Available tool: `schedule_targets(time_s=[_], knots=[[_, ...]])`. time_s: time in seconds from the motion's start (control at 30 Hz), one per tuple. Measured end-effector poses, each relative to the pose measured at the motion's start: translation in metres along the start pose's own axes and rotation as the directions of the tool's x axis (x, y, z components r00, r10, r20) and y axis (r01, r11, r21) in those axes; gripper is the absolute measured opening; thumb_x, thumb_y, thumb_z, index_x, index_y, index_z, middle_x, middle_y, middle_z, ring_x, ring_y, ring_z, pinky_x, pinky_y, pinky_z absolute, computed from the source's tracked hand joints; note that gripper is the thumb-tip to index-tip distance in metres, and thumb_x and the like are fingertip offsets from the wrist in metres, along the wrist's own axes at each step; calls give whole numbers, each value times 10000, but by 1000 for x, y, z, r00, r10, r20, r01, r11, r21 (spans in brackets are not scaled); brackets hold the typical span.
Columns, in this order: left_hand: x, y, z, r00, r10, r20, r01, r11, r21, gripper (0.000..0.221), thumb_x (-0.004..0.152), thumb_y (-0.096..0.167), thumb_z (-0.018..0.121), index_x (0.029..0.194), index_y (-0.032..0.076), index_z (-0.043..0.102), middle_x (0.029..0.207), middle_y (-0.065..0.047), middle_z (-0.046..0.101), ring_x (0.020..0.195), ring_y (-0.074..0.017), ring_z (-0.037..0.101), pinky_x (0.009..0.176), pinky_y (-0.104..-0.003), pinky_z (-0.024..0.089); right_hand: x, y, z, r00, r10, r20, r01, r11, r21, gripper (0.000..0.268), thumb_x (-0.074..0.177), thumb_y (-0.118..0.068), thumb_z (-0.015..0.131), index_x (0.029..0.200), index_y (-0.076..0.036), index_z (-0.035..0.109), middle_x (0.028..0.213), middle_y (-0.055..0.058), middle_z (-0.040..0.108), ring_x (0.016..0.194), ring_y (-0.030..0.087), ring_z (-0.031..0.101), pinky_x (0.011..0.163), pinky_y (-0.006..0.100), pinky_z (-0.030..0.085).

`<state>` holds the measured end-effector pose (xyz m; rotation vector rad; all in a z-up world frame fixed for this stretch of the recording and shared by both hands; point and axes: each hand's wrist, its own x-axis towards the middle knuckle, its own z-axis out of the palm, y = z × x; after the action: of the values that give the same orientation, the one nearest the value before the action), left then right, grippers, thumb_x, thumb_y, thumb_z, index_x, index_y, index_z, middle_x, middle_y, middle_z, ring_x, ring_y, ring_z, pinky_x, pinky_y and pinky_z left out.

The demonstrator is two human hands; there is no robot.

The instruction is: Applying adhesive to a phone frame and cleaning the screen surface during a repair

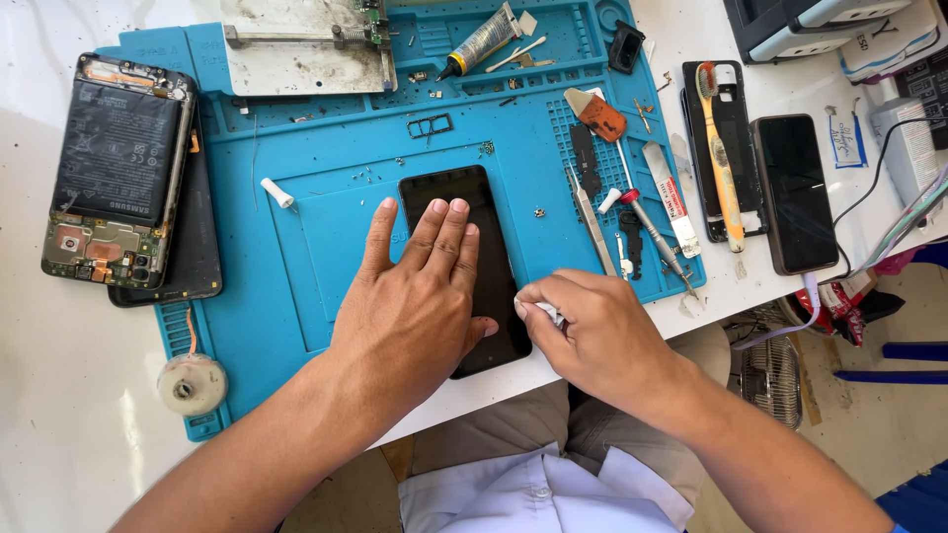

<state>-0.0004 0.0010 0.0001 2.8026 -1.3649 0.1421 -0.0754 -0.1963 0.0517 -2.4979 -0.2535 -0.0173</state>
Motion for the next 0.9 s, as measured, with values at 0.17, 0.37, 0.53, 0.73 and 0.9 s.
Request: schedule_targets(time_s=[0.17,0.37,0.53,0.73,0.9], knots=[[1,0,-1,999,-5,32,5,1000,-6,933,902,708,447,1562,53,368,1664,-177,322,1563,-316,251,1258,-649,54,37,17,5,999,-47,-25,46,998,-33,93,943,-61,639,913,-49,725,803,84,733,658,225,664,595,393,490],[0,0,-1,1000,-4,4,4,1000,-6,921,900,710,462,1548,57,419,1652,-166,370,1550,-309,302,1258,-648,83,103,38,7,988,-94,-124,82,992,-98,108,937,-65,651,884,-48,743,804,104,751,685,249,692,630,420,506],[1,-1,-2,1000,5,-4,-5,1000,-3,917,895,698,478,1546,54,432,1652,-171,379,1547,-309,318,1254,-641,105,97,36,5,985,-93,-147,80,993,-91,114,930,-73,642,853,-53,724,766,75,731,679,248,672,629,419,490],[0,0,-2,1000,5,23,-5,1000,-8,929,897,694,477,1564,53,398,1666,-171,349,1557,-309,291,1253,-641,94,16,7,1,995,-91,37,94,993,-76,92,964,-26,645,887,-42,692,783,100,703,647,233,634,581,405,489],[0,0,-3,1000,2,16,-2,1000,13,927,918,724,445,1568,65,407,1674,-164,345,1565,-303,284,1258,-642,82,-26,-7,5,999,-29,-44,31,998,46,80,931,4,664,979,-2,728,806,91,714,650,195,664,582,305,515]])
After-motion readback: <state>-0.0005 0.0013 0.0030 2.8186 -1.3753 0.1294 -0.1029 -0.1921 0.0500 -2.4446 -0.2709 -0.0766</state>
